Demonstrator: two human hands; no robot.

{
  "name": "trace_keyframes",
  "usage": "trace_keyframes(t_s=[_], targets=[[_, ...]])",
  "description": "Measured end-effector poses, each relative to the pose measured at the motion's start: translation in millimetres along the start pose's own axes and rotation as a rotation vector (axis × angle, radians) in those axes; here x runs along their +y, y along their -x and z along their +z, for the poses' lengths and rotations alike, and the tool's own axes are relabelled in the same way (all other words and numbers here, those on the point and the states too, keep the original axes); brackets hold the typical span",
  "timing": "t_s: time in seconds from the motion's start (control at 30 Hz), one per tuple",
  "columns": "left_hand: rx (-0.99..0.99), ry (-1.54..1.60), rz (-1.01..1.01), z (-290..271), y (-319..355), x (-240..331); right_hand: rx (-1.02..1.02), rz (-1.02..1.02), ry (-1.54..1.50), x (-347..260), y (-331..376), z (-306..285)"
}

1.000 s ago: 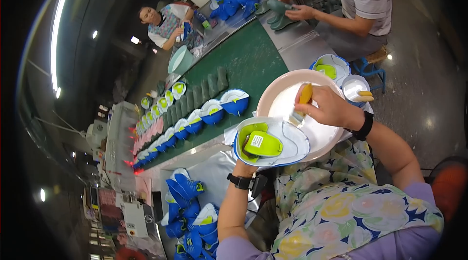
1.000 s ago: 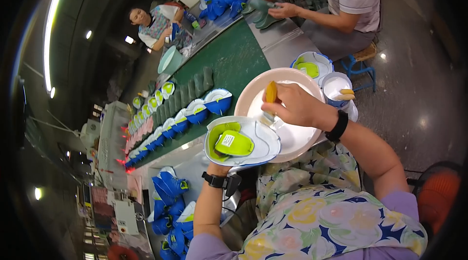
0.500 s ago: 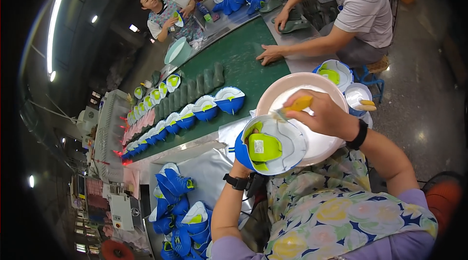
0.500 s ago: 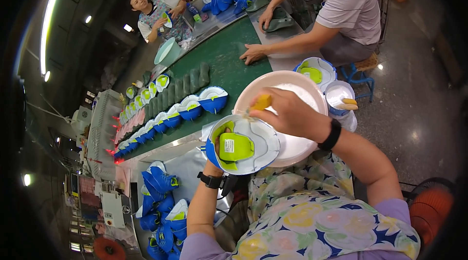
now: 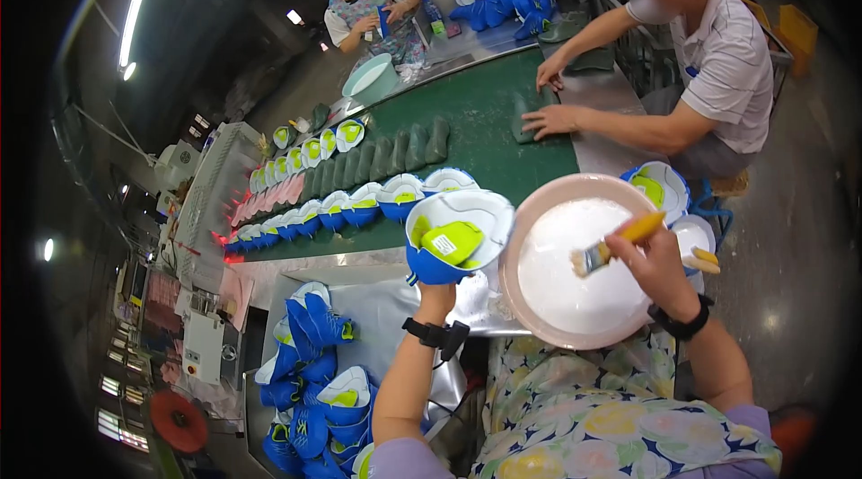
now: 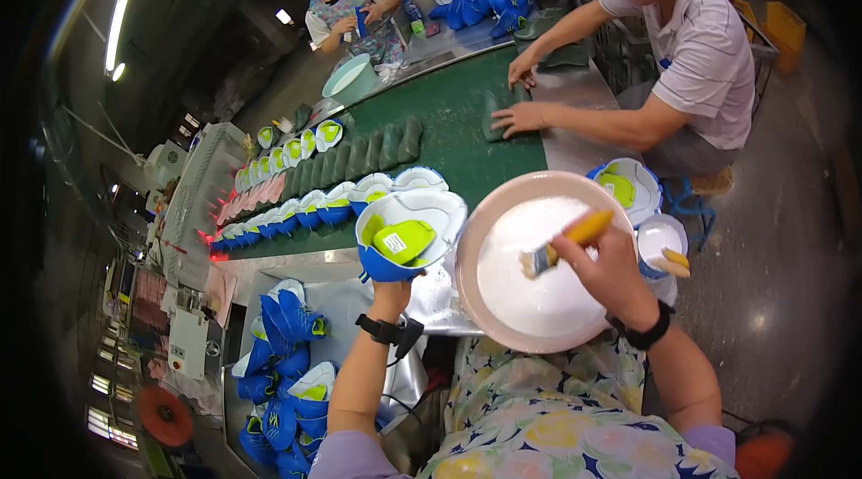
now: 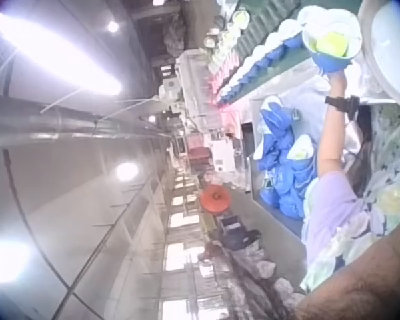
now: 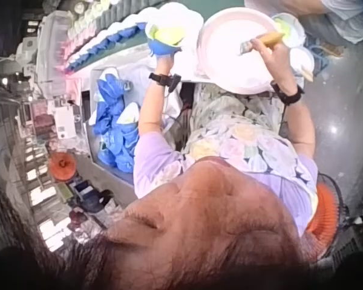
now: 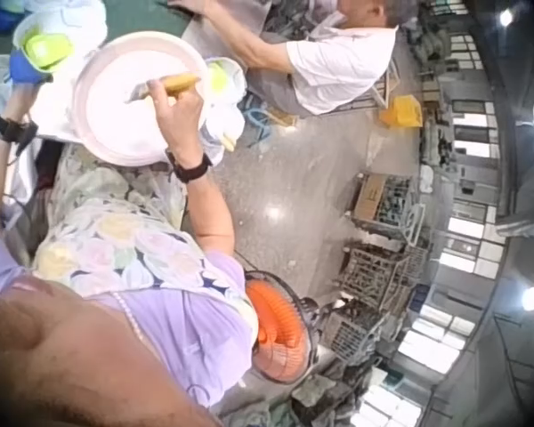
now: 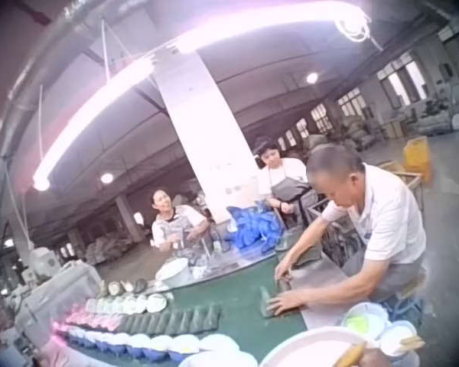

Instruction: The recorder is using a brush to apply a white adhesive to the interior edges of blue and green shoe uppers at a manufacturing assembly line.

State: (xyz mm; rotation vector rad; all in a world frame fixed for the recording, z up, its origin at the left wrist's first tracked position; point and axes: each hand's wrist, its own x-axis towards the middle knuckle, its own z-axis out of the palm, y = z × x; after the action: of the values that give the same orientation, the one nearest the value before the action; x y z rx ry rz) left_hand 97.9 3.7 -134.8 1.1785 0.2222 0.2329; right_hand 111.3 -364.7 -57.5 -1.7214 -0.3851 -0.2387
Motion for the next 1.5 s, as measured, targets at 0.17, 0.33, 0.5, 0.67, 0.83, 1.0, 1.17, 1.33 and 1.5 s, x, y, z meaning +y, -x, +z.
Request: trace_keyframes(t_s=[0.17,0.33,0.5,0.67,0.83,1.0,1.17,1.33,1.5], targets=[[-0.072,-0.185,-0.067,-19.6,-46.9,-21.4,-0.126,0.184,-0.002,10.4,29.3,-12.3],[-0.075,-0.021,-0.127,17.0,-104.4,-60.5,-0.030,0.301,-0.101,44.9,56.1,-7.6],[0.009,0.011,-0.246,27.8,-169.4,-105.7,-0.019,0.334,-0.108,42.8,57.4,-4.3],[0.205,-0.859,-0.006,15.5,-183.3,-122.6,-0.007,0.265,-0.054,50.7,61.9,-2.9],[0.548,-1.379,0.549,15.3,-168.0,-83.7,0.060,0.260,-0.054,61.0,65.3,-8.4],[0.410,-1.276,0.224,-108.3,-183.2,-87.9,-0.066,0.230,-0.059,61.9,65.2,1.0],[0.658,-1.419,0.103,-83.3,-174.7,-4.5,0.012,0.274,-0.071,73.8,75.3,-13.1],[1.085,-1.990,0.070,-214.6,-54.4,118.7,-0.042,0.285,-0.100,72.9,75.2,-2.7],[1.143,-1.732,-0.481,-263.3,54.7,122.0,0.029,0.283,-0.078,73.8,78.0,-9.2]])
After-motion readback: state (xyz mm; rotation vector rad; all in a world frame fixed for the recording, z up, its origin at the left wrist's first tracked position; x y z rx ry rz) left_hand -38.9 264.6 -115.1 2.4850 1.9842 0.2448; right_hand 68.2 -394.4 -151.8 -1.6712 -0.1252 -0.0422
